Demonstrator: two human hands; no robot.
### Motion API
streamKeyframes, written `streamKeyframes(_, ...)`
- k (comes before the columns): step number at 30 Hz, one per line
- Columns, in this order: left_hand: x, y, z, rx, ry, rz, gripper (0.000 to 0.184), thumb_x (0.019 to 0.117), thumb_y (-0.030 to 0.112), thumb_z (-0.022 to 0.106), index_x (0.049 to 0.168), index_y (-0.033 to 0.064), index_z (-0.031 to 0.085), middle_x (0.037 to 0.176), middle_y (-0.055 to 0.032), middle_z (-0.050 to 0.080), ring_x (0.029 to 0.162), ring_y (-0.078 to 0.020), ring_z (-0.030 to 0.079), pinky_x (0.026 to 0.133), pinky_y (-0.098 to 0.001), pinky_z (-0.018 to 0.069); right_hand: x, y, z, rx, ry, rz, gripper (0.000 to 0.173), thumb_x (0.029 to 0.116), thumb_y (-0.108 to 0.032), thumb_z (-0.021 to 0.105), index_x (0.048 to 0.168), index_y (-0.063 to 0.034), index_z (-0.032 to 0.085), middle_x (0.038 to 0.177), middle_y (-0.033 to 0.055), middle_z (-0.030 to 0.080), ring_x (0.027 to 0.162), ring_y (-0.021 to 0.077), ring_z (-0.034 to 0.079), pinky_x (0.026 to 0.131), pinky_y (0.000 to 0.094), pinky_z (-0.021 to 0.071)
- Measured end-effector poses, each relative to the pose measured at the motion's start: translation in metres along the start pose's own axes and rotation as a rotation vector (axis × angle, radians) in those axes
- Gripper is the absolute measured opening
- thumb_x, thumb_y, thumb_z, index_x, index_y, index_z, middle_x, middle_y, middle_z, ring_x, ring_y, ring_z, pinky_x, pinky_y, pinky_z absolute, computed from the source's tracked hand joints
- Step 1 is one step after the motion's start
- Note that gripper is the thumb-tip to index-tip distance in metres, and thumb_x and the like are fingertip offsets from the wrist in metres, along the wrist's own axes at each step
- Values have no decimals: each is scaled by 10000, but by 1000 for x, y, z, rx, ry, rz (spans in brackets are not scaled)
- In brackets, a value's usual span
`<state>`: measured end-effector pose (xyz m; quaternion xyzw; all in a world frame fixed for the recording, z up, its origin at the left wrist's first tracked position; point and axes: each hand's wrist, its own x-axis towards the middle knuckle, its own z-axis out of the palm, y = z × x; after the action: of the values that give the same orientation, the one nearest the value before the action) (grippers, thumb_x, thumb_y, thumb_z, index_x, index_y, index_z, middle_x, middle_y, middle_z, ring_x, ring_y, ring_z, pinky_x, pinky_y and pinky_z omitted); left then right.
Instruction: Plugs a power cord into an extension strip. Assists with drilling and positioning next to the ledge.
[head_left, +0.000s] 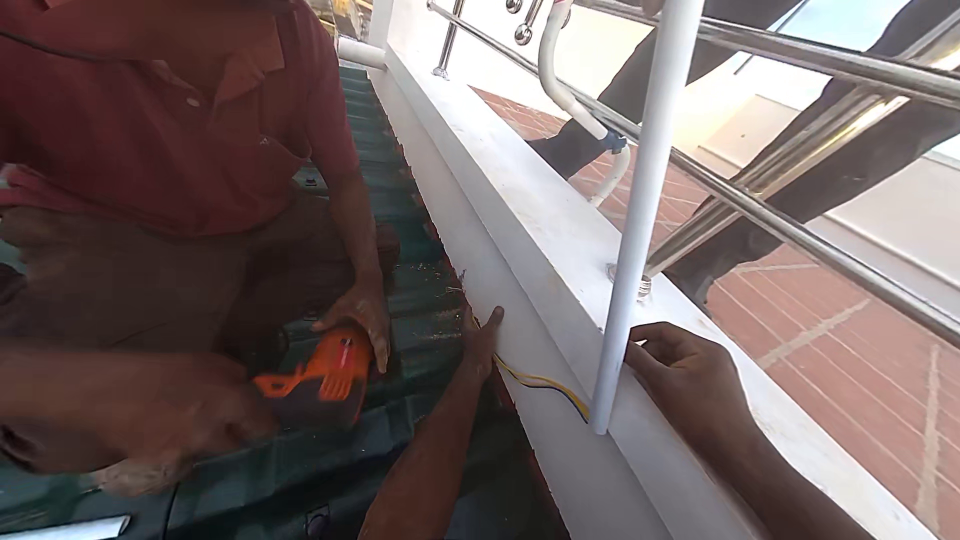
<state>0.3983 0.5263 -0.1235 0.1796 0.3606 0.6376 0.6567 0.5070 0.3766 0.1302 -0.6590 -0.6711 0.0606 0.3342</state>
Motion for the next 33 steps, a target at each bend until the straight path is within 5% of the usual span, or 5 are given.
streamKeyframes(33,0,-1,-5,-115,-34,-54,815,892,181,813,1574,169,368,1374,-203,605,1134,-336,670,935,-521,577,2,-3,0,40,0,38,105,881,-234,760,873,-135,726,524,-50,544,408,68,442,397,250,357)
